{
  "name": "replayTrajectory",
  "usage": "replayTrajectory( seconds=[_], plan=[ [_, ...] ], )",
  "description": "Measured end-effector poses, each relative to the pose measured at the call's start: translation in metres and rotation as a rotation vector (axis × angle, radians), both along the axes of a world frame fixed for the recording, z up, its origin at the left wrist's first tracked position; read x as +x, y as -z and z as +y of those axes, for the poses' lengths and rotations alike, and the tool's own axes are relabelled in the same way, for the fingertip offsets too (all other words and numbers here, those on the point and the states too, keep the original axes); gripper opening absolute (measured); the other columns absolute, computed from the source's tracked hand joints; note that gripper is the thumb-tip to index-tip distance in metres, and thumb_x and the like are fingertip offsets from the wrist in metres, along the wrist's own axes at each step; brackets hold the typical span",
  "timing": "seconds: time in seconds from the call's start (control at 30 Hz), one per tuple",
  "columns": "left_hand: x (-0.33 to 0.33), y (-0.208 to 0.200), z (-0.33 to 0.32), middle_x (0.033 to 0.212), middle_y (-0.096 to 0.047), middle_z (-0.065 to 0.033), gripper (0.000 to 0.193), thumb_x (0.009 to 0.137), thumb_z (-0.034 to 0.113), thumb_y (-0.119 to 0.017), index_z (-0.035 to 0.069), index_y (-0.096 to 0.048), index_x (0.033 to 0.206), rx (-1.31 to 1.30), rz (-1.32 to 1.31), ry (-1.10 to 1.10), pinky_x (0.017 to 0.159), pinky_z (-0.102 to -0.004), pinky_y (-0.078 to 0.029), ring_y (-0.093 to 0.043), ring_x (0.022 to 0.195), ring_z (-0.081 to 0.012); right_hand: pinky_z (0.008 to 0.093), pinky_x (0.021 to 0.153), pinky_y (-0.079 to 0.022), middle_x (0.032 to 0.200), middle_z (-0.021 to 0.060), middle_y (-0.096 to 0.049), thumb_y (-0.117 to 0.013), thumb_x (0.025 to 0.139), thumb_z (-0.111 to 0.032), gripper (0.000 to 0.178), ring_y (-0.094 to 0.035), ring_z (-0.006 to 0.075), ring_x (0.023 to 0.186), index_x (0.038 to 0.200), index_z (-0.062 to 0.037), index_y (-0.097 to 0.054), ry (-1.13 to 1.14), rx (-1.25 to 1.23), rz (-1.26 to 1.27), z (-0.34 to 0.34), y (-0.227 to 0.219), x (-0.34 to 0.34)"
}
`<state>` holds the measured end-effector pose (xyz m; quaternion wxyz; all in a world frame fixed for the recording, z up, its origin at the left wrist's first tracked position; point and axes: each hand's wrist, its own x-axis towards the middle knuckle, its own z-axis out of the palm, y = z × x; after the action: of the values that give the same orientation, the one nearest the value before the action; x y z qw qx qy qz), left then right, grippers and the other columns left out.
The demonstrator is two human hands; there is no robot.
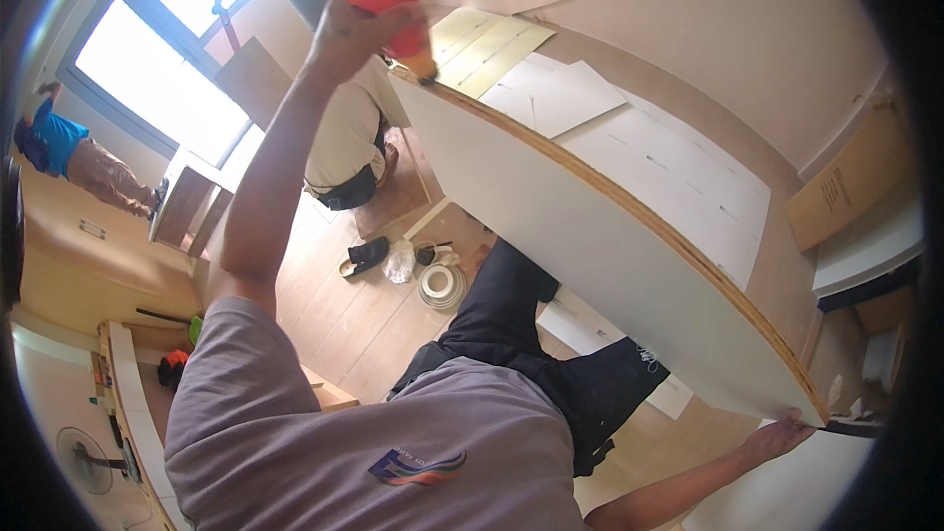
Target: The person applies glue along the edge of a white board and then applies white edge banding to cover the exposed edge. They smooth the banding by hand and later use scissors to trim the excess.
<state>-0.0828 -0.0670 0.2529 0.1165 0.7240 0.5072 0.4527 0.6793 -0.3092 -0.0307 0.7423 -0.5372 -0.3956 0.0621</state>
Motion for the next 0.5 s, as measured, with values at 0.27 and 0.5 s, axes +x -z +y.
replayTrajectory(
  seconds=[0.27, 0.5],
  plan=[
    [-0.027, -0.004, -0.007, 0.096, -0.073, -0.0079, 0.034, 0.084, 0.024, -0.082, 0.000, -0.068, 0.103, -0.041, -0.145, -0.100, 0.080, -0.0321, -0.057, -0.069, 0.088, -0.0160, 0.0432, 0.113, -0.038, 0.150, 0.0193, -0.046, -0.065, 0.100, -0.023, 0.061, -0.048, 0.0307, 0.132, 0.149, 0.0008, -0.037, 0.045, -0.046, 0.019, -0.006, 0.008, 0.006],
    [-0.037, -0.003, -0.008, 0.095, -0.073, -0.0089, 0.031, 0.086, 0.021, -0.080, -0.001, -0.068, 0.104, -0.039, -0.167, -0.107, 0.075, -0.0306, -0.057, -0.070, 0.083, -0.0156, 0.0434, 0.113, -0.038, 0.150, 0.0207, -0.046, -0.064, 0.101, -0.023, 0.062, -0.050, 0.0318, 0.130, 0.150, 0.0013, -0.037, 0.032, 0.011, -0.038, -0.005, 0.002, 0.006]
  ],
)
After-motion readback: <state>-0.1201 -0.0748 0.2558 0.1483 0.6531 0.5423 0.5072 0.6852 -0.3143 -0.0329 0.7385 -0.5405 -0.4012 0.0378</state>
